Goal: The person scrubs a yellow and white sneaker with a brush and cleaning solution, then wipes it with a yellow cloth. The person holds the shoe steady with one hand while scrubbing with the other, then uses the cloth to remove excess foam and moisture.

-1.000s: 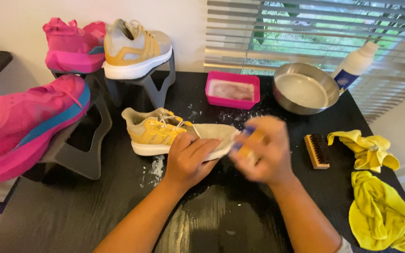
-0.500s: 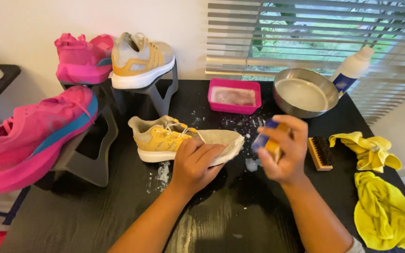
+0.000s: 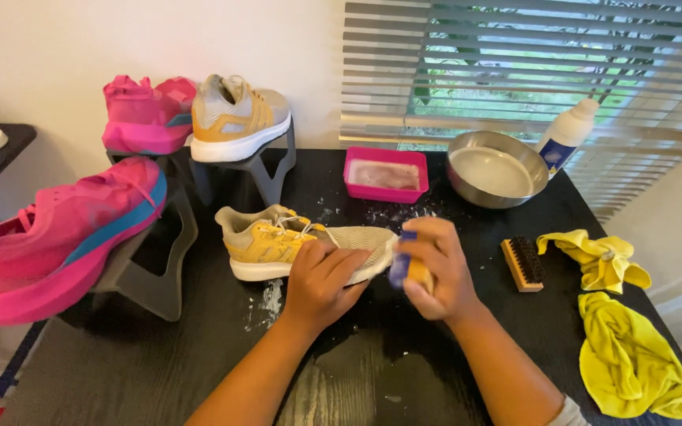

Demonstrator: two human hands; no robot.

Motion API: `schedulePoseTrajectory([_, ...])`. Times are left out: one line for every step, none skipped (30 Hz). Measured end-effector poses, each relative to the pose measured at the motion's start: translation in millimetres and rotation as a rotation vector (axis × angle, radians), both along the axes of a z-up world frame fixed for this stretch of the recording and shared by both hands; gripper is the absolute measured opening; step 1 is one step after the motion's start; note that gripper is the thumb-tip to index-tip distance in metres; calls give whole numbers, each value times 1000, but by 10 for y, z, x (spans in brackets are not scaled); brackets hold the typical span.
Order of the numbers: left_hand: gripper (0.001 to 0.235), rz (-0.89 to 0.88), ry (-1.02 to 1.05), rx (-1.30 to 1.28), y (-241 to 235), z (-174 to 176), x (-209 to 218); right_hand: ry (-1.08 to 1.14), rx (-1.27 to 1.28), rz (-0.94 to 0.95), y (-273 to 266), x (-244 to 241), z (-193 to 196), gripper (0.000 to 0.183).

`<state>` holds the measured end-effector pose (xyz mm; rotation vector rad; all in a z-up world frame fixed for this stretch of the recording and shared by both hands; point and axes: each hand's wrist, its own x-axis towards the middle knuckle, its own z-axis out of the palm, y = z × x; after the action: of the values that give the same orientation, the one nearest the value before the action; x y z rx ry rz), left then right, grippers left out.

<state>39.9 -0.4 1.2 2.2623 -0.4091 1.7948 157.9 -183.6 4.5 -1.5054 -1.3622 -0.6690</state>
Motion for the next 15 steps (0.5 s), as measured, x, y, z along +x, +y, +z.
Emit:
schedulePoseTrajectory([19, -6, -1, 4, 14, -14, 3, -1, 4, -6, 4, 4, 50, 56])
schedulePoseTrajectory([20, -2, 3, 9, 17, -32, 14, 93, 23, -65, -2, 17, 105, 43])
schedulePoseTrajectory([21, 1, 8, 14, 21, -52, 27, 188, 43, -125, -6, 32, 159, 32])
schedulePoseTrajectory([21, -3, 6, 16, 20, -42, 20, 186, 46, -129, -34, 30, 145, 32])
schedulePoseTrajectory([22, -5, 17, 13, 22, -32, 16, 178, 79, -103, -60, 31, 132, 45])
schedulePoseTrajectory([23, -10, 28, 7, 12, -20, 29, 169, 110, -82, -100, 42, 128, 58])
schedulePoseTrajectory([23, -19, 25, 6, -9, -16, 28, 166, 110, -90, -95, 9, 123, 58])
schedulePoseTrajectory([21, -18, 20, 12, -14, -13, 11, 111, 72, -3, -58, -16, 117, 57])
schedulePoseTrajectory([19, -18, 15, 18, -17, -14, -9, 55, 33, 85, -20, -43, 108, 55])
schedulePoseTrajectory([19, -16, 19, 22, -21, -3, -15, 59, 37, 86, -7, 19, 83, 55])
schedulePoseTrajectory([19, -29, 21, 12, -23, 5, -18, 186, 35, 7, 7, 83, 54, 45])
schedulePoseTrajectory([20, -43, 26, 2, -32, 4, -26, 315, 31, -75, 13, 140, 14, 36])
schedulePoseTrajectory([20, -43, 32, 5, -40, -5, -67, 321, 34, -74, -27, 38, 89, 36])
schedulePoseTrajectory([19, -52, 113, 17, -40, -2, -87, 243, 55, -95, -61, -42, 182, 44])
schedulePoseTrajectory([20, -61, 194, 29, -38, 2, -108, 164, 76, -116, -94, -125, 276, 53])
